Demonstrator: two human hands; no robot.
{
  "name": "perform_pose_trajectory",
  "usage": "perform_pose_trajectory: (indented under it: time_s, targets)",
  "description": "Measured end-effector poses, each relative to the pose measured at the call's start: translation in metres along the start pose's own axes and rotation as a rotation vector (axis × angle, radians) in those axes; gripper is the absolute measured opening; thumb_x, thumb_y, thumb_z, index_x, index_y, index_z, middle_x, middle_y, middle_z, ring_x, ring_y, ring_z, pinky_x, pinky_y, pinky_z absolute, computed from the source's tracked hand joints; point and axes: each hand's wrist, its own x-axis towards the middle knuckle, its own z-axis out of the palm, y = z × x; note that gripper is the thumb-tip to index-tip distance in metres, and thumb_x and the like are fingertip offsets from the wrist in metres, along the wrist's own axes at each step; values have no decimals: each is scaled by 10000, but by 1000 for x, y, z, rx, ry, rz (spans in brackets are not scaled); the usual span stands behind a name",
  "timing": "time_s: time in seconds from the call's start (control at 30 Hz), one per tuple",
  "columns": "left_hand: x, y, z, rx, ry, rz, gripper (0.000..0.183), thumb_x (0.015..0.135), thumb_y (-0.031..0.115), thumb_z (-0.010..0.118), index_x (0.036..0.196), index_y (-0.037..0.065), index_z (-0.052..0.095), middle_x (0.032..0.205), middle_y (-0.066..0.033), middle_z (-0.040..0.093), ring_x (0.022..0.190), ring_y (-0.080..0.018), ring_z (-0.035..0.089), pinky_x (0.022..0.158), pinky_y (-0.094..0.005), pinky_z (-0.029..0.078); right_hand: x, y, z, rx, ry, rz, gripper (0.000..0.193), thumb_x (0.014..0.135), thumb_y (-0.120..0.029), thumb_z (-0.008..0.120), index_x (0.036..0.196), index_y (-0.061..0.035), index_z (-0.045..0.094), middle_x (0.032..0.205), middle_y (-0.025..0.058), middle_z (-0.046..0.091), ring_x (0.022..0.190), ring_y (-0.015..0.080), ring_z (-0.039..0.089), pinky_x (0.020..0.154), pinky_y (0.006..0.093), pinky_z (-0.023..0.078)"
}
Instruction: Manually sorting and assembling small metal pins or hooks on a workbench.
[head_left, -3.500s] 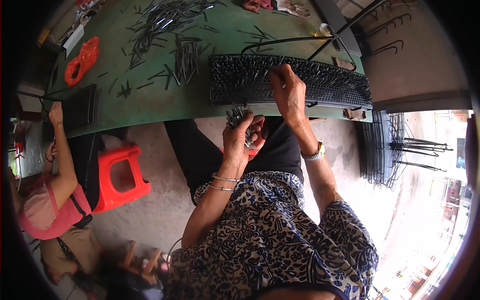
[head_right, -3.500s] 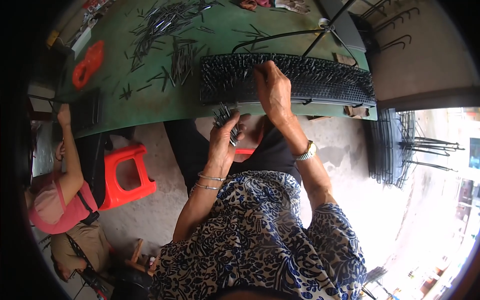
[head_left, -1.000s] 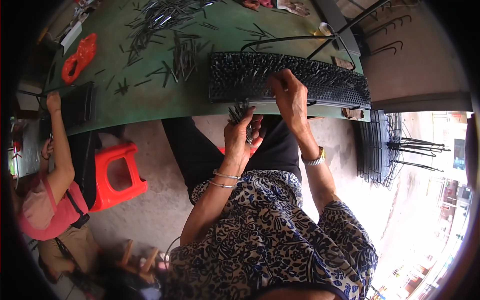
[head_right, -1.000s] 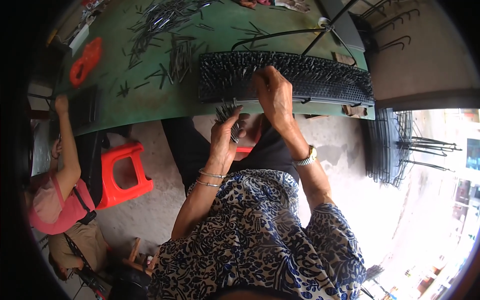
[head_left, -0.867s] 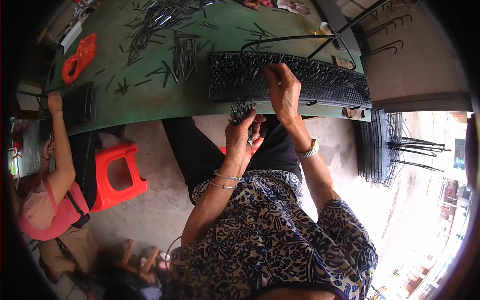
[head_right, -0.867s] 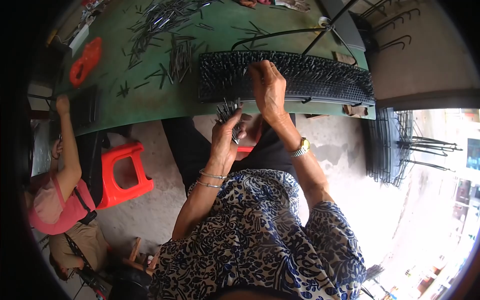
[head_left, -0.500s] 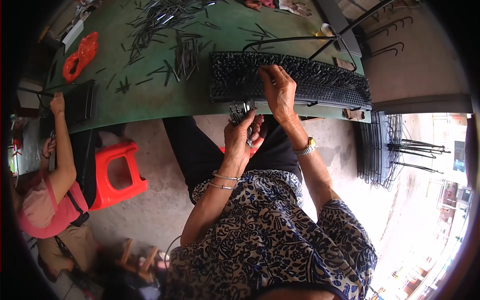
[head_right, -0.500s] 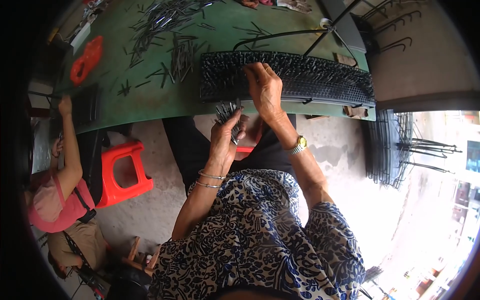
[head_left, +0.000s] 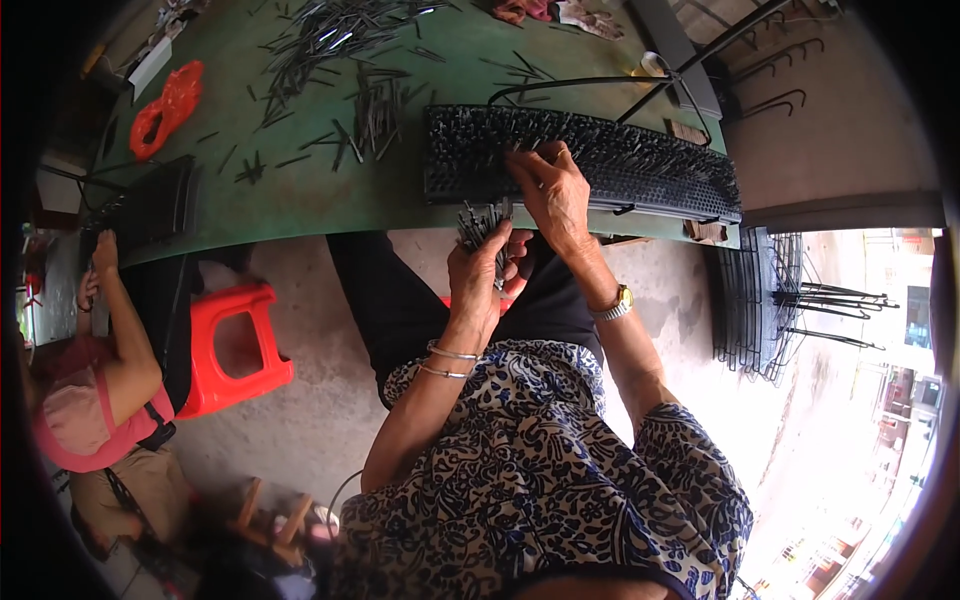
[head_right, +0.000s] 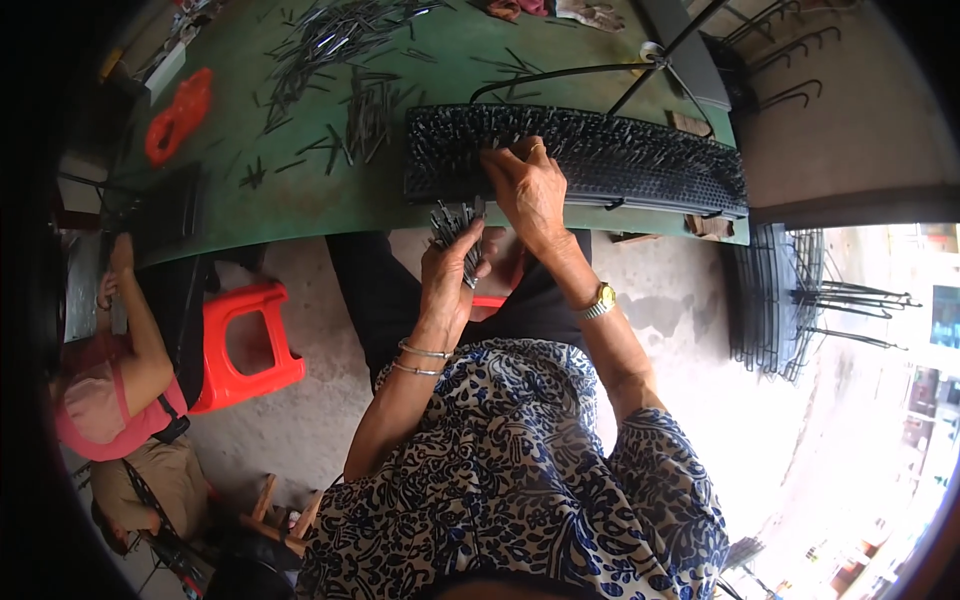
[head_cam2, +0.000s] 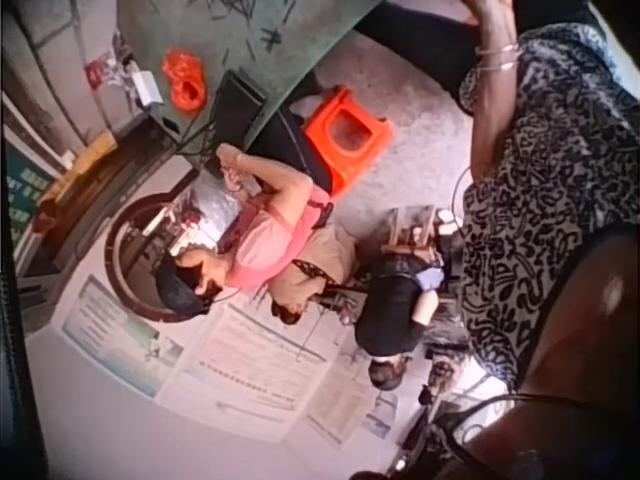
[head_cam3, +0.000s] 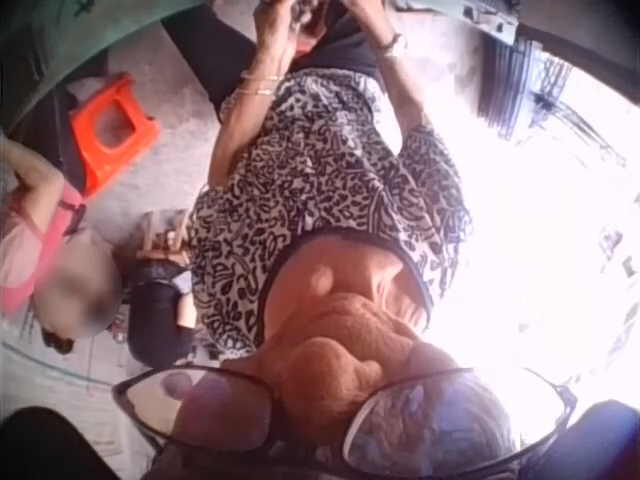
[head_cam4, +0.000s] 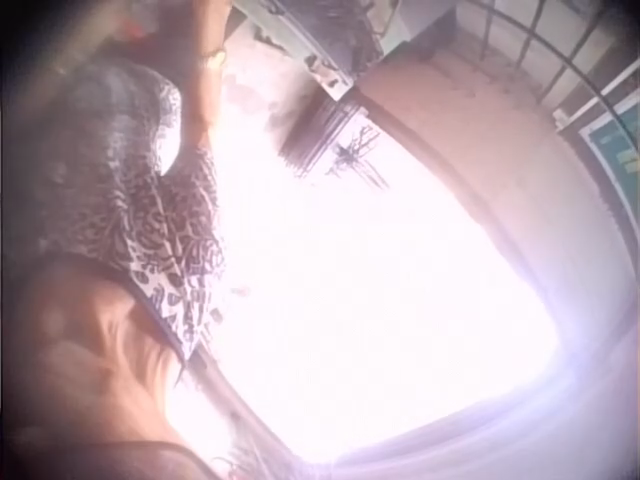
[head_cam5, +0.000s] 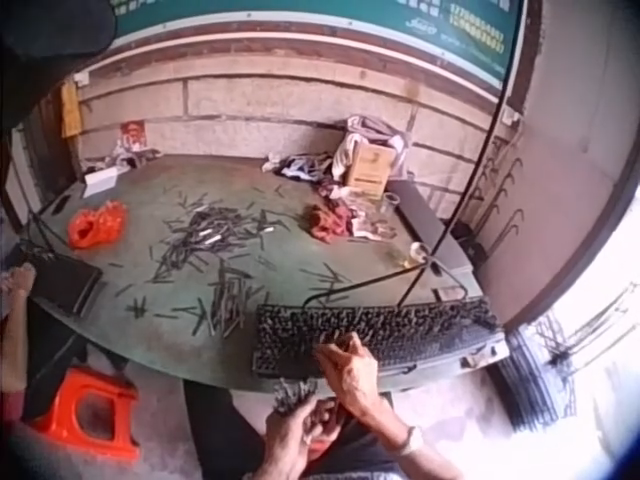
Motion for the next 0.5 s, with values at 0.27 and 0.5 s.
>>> perform_pose_trajectory:
  time_s: [0.27,0.5]
  targets:
    - [1,0,-4,3,-5,13,235,871,189,682,874,-44,649,727,-84,630,453,-82,431,363,-223,304,-7,-7,-33,233,-465,184,237,842,-242,661,956,-35,661,849,171,604,771,342,615,678,415,476]
    - [0,2,-1,-7,63,-17,240,869,204,691,840,-27,632,731,-94,643,443,-95,433,375,-226,314,3,-11,-29,315,-86,253,143,865,-104,635,946,4,586,783,118,634,671,208,612,612,305,476]
